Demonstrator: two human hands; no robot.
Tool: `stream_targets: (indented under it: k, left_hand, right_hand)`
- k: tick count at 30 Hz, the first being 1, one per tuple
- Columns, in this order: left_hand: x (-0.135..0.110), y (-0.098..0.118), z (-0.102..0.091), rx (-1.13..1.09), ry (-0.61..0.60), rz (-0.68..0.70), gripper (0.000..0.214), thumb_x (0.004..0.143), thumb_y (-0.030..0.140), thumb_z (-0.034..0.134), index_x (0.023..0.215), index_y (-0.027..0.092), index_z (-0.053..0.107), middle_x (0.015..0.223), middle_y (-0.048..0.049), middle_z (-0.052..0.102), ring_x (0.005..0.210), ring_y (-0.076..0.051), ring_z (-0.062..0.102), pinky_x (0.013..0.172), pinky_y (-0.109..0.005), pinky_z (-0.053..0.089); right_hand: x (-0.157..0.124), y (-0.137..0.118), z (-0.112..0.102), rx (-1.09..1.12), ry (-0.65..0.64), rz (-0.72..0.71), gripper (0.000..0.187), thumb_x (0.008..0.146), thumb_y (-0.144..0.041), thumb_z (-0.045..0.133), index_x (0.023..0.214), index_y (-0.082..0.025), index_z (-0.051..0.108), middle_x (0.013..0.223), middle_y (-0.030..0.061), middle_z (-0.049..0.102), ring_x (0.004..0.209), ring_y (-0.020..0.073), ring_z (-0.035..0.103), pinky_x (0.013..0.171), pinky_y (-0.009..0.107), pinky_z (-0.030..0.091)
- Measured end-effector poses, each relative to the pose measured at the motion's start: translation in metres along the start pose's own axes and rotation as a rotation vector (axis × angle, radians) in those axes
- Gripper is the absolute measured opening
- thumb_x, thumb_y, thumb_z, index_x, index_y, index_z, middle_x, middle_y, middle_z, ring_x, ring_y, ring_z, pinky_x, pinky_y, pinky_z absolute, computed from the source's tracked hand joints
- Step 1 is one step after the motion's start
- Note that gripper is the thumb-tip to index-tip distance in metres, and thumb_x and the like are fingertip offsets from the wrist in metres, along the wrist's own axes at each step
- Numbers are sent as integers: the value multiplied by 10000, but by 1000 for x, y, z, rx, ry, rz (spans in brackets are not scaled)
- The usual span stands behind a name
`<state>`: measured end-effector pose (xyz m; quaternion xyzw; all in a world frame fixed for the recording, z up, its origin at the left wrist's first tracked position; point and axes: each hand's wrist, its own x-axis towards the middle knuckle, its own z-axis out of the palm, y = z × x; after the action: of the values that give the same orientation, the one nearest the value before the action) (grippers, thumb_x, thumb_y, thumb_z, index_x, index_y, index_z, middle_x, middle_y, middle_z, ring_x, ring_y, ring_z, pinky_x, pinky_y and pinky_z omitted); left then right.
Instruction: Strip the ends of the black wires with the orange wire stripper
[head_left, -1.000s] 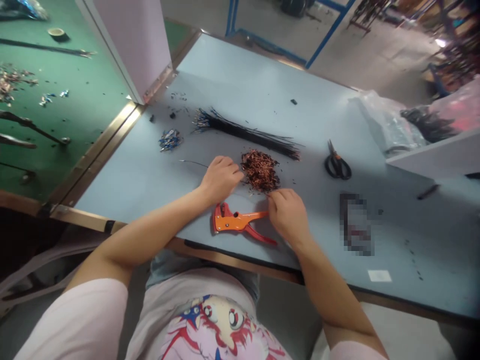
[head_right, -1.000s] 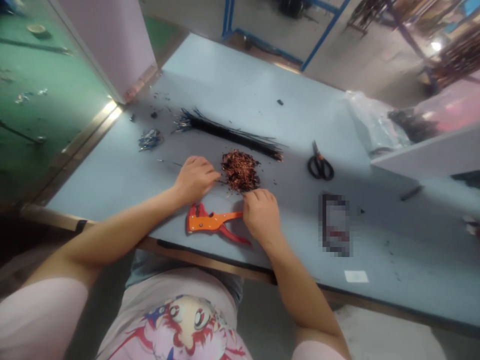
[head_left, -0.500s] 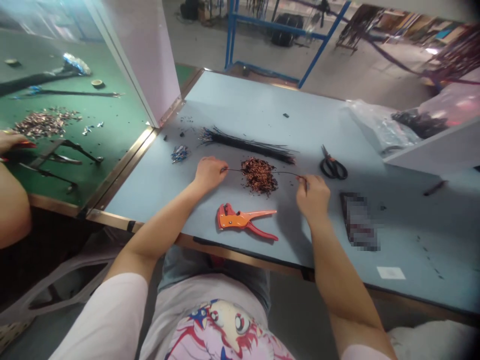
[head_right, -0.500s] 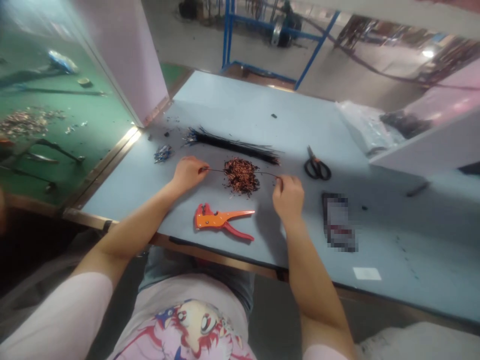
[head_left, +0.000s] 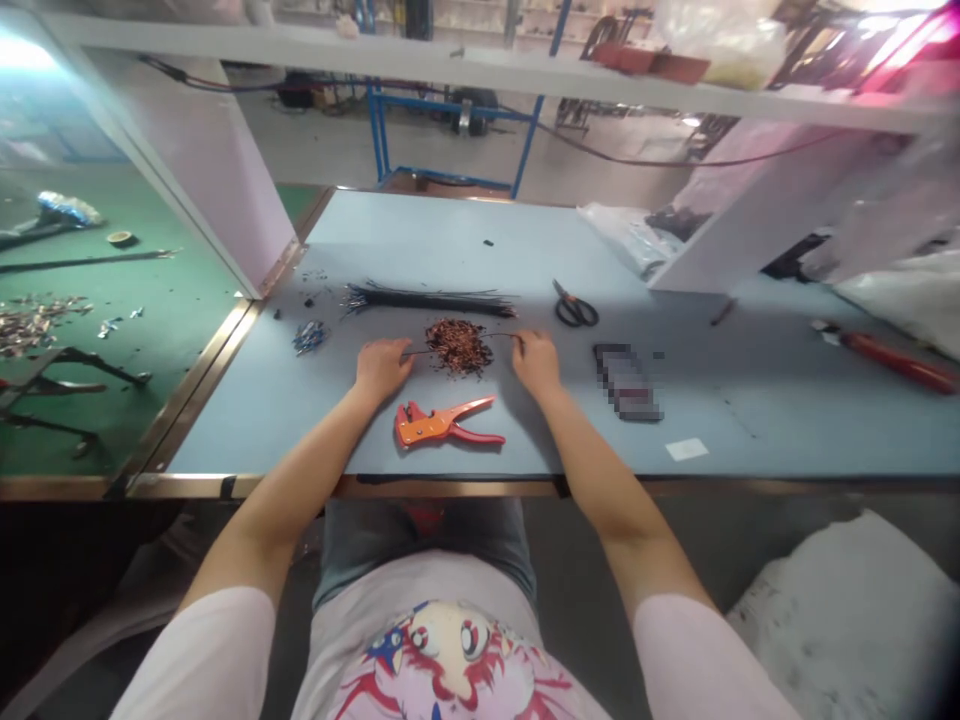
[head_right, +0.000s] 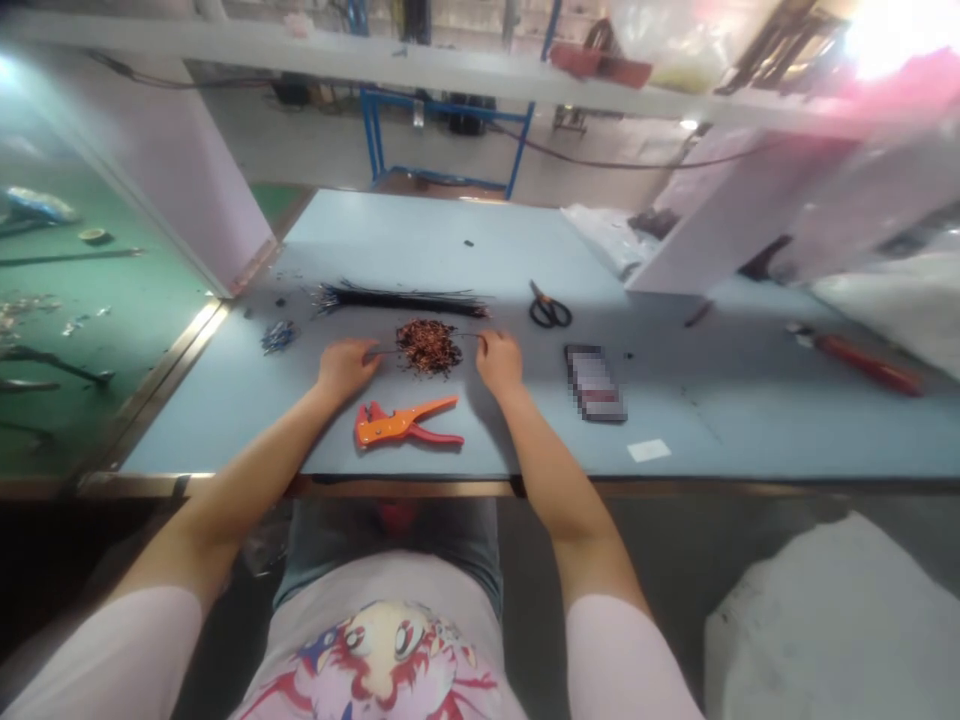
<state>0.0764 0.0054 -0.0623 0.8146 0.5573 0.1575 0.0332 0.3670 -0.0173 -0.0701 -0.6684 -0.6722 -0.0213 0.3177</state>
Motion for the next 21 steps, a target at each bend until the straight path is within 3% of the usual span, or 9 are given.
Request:
stream_targets:
  k: [7, 14, 16, 21]
  left_hand:
    - [-4, 4, 2, 22, 2, 56, 411, 928, 367, 463, 1245, 174, 640, 1168, -144, 698, 1058, -318, 649, 839, -387, 482]
    - [-5, 10, 12, -10, 19, 116, 348, 944, 359, 466, 1217, 266, 661, 1177, -62, 704, 1072, -243, 653, 851, -305, 482]
    - [-4, 8, 13, -32, 40, 87, 348, 963, 389, 433, 1168, 265, 686, 1164, -54, 710, 1064, -234, 656, 846, -296, 480]
    - [3, -10, 6, -90, 123, -102, 392, 953, 455, 450, 1162, 223, 685, 1129, -78, 717, 1060, -251, 655, 842, -307, 475]
  right_hand:
    - [-9, -3, -2, 62, 46, -7, 318, 947, -162, 408, 1074, -84, 688, 1046, 198, 672, 1009, 277, 572, 936, 409, 435]
    - [-19, -25, 0, 158, -48, -209, 272, 942, -223, 515, 1160, -177, 671, 1050, 117, 688, 1016, 240, 590, 952, 368, 462]
    - [-21, -32, 2, 179, -83, -252, 293, 917, -186, 533, 1185, -169, 649, 1071, 117, 688, 1039, 247, 588, 965, 387, 458]
    - [-28, -51, 2, 208, -267, -367, 332, 766, -6, 545, 1021, -152, 700, 1006, 90, 726, 990, 229, 599, 936, 358, 464]
